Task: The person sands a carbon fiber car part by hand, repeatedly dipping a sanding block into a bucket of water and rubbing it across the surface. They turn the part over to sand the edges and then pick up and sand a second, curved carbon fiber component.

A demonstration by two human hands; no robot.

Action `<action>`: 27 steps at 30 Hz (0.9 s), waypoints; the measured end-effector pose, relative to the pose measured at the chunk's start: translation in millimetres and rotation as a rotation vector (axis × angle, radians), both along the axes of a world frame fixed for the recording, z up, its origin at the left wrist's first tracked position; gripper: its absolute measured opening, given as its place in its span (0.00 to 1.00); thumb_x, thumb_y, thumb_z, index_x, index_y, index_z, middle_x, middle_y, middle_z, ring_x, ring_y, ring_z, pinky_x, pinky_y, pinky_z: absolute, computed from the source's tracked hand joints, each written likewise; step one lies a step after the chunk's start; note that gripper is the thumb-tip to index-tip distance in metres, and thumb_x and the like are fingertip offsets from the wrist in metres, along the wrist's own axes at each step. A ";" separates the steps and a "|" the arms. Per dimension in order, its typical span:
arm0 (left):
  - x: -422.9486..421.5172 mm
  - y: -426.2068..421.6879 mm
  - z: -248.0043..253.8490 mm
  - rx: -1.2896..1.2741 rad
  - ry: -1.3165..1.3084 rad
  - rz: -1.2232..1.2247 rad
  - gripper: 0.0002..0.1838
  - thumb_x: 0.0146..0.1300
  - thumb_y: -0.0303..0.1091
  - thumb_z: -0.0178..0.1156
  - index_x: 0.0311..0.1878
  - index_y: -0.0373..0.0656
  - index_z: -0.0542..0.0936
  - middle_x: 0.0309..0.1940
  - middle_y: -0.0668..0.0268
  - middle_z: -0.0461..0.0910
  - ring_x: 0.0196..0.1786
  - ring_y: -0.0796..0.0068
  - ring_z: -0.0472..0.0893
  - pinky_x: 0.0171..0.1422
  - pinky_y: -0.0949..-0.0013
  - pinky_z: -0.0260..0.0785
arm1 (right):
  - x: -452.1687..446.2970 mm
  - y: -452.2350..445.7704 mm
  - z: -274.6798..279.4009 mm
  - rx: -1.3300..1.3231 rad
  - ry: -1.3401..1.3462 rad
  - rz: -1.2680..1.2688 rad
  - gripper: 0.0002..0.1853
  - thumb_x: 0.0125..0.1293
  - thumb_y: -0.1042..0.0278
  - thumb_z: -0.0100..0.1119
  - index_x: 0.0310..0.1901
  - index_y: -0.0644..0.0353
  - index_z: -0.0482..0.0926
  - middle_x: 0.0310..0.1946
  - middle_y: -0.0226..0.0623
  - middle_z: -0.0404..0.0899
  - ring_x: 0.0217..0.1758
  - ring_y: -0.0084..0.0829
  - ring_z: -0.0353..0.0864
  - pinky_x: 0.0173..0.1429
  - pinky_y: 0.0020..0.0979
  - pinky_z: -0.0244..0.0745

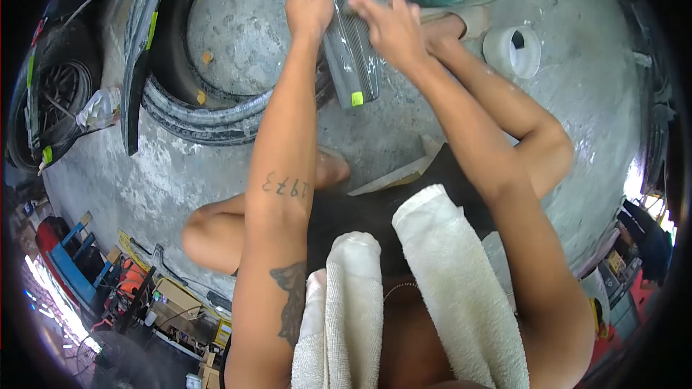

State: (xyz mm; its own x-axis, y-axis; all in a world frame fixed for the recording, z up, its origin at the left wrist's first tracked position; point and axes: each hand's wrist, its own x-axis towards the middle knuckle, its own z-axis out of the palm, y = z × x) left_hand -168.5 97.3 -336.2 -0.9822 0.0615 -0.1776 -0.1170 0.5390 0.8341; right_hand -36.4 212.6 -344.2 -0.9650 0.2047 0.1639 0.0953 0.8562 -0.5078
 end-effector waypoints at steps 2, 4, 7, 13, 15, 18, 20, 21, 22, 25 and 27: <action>3.5 -2.3 -1.8 -0.006 -0.022 -0.008 0.27 0.71 0.45 0.58 0.63 0.30 0.74 0.55 0.38 0.82 0.61 0.37 0.81 0.68 0.50 0.69 | -25.6 1.2 3.4 0.027 0.016 -0.055 0.20 0.77 0.65 0.51 0.66 0.39 0.80 0.57 0.21 0.87 0.46 0.41 0.75 0.53 0.45 0.66; -5.8 -2.1 -7.0 0.009 -0.042 -0.040 0.26 0.72 0.44 0.58 0.62 0.30 0.74 0.54 0.38 0.83 0.61 0.38 0.81 0.67 0.50 0.70 | -9.7 -7.4 12.0 0.023 -0.003 -0.042 0.20 0.77 0.65 0.52 0.66 0.39 0.80 0.56 0.20 0.87 0.46 0.41 0.76 0.53 0.45 0.66; 0.5 1.3 1.9 -0.013 -0.002 0.010 0.25 0.72 0.44 0.58 0.61 0.31 0.75 0.53 0.39 0.83 0.60 0.38 0.81 0.67 0.50 0.70 | 29.7 -12.4 3.2 0.006 0.000 -0.020 0.20 0.75 0.66 0.55 0.66 0.39 0.80 0.56 0.20 0.88 0.47 0.41 0.76 0.53 0.45 0.66; 3.1 0.3 4.0 0.024 -0.004 0.006 0.25 0.72 0.44 0.58 0.61 0.31 0.75 0.53 0.39 0.83 0.60 0.38 0.81 0.67 0.50 0.70 | -25.6 7.9 -1.0 0.044 0.090 -0.063 0.18 0.76 0.62 0.56 0.64 0.40 0.82 0.53 0.21 0.89 0.43 0.40 0.77 0.53 0.43 0.66; -1.2 -2.5 -3.4 0.040 -0.025 -0.001 0.26 0.72 0.44 0.58 0.62 0.31 0.74 0.53 0.38 0.83 0.60 0.38 0.81 0.67 0.50 0.70 | -26.3 2.2 -2.0 0.045 0.081 -0.082 0.18 0.76 0.62 0.56 0.64 0.40 0.82 0.52 0.22 0.89 0.43 0.40 0.77 0.53 0.44 0.66; -5.3 -0.9 -15.4 0.024 0.036 -0.004 0.27 0.72 0.44 0.58 0.63 0.30 0.73 0.54 0.38 0.83 0.60 0.37 0.81 0.67 0.50 0.70 | 2.3 -6.7 6.6 0.060 0.040 -0.079 0.18 0.76 0.60 0.56 0.64 0.38 0.83 0.52 0.23 0.89 0.43 0.40 0.77 0.52 0.44 0.66; -0.4 0.6 1.5 0.031 -0.005 0.001 0.27 0.71 0.44 0.58 0.63 0.29 0.73 0.55 0.37 0.82 0.61 0.37 0.81 0.67 0.50 0.70 | 24.9 -7.7 2.3 0.090 0.062 -0.009 0.17 0.76 0.59 0.57 0.63 0.37 0.84 0.50 0.24 0.89 0.43 0.40 0.77 0.50 0.43 0.65; 2.8 0.9 8.5 0.023 -0.053 0.003 0.28 0.71 0.44 0.58 0.64 0.29 0.73 0.55 0.37 0.82 0.62 0.37 0.80 0.68 0.50 0.69 | 22.0 -2.3 -3.7 0.092 0.058 -0.003 0.17 0.76 0.59 0.57 0.63 0.37 0.84 0.50 0.24 0.89 0.43 0.40 0.77 0.50 0.43 0.65; 1.6 0.8 6.2 0.019 -0.058 0.007 0.28 0.71 0.44 0.58 0.64 0.29 0.73 0.55 0.37 0.82 0.62 0.37 0.80 0.68 0.50 0.69 | 11.8 1.7 -1.8 0.133 0.084 -0.007 0.17 0.75 0.59 0.57 0.62 0.37 0.84 0.49 0.24 0.89 0.43 0.39 0.77 0.50 0.42 0.65; -2.8 0.3 -6.8 0.007 -0.040 0.010 0.28 0.71 0.44 0.58 0.64 0.29 0.73 0.56 0.37 0.82 0.62 0.37 0.80 0.68 0.50 0.69 | -25.7 6.9 0.4 0.095 0.101 -0.029 0.16 0.75 0.61 0.57 0.60 0.37 0.85 0.46 0.26 0.89 0.42 0.38 0.78 0.49 0.42 0.65; -3.6 -1.7 -6.5 0.074 -0.059 -0.022 0.30 0.72 0.46 0.57 0.65 0.29 0.72 0.56 0.37 0.81 0.63 0.37 0.79 0.68 0.48 0.69 | -37.3 4.4 0.6 0.122 0.049 -0.097 0.15 0.75 0.60 0.57 0.59 0.39 0.86 0.45 0.27 0.89 0.42 0.38 0.78 0.47 0.43 0.65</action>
State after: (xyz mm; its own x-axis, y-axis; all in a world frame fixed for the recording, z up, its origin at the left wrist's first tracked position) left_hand -172.1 95.6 -342.7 -0.9683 0.0980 -0.2296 -0.1563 0.4793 0.8636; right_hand -73.7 217.0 -343.6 -0.9320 0.2718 0.2398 0.1578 0.8999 -0.4066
